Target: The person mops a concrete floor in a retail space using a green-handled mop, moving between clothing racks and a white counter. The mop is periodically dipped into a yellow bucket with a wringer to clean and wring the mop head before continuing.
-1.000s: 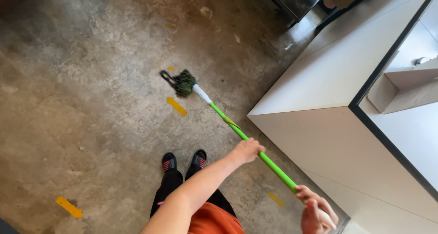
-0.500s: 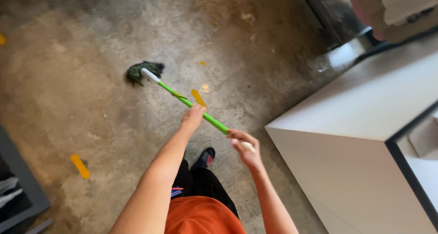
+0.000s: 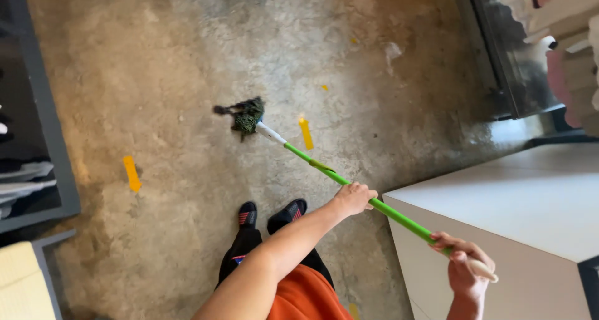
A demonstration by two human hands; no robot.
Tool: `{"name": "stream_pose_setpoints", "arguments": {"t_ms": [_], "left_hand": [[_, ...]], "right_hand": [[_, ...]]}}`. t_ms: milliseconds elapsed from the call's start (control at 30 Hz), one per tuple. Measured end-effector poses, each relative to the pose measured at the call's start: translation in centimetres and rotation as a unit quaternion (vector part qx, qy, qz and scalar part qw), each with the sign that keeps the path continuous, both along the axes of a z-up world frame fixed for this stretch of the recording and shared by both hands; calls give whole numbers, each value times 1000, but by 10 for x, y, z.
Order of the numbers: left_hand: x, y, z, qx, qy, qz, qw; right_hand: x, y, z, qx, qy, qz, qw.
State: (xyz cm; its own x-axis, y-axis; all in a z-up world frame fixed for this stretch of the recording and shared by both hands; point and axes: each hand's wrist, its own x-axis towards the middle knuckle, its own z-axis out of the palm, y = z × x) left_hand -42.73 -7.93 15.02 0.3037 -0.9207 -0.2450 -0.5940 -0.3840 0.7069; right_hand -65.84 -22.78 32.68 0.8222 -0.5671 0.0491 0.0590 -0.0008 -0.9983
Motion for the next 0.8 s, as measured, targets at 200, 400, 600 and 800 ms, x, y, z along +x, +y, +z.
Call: {"name": "stream_pose_setpoints", "arguments": {"t_ms": [200,400,600,800], "left_hand": [[62,106,-40,0,1,149,989],[158,253,-117,160,-91,247,951],[140,228,-123,128,-86,161,975],[-5,109,-93,30,-52,-34,998]], "right_hand": [[104,49,-50,17,61,108,992],[214,201,-91,59,155,189,968],[176,203,-60,66,157,90,981],[17,179,9,-23,142,-137,980]]}}
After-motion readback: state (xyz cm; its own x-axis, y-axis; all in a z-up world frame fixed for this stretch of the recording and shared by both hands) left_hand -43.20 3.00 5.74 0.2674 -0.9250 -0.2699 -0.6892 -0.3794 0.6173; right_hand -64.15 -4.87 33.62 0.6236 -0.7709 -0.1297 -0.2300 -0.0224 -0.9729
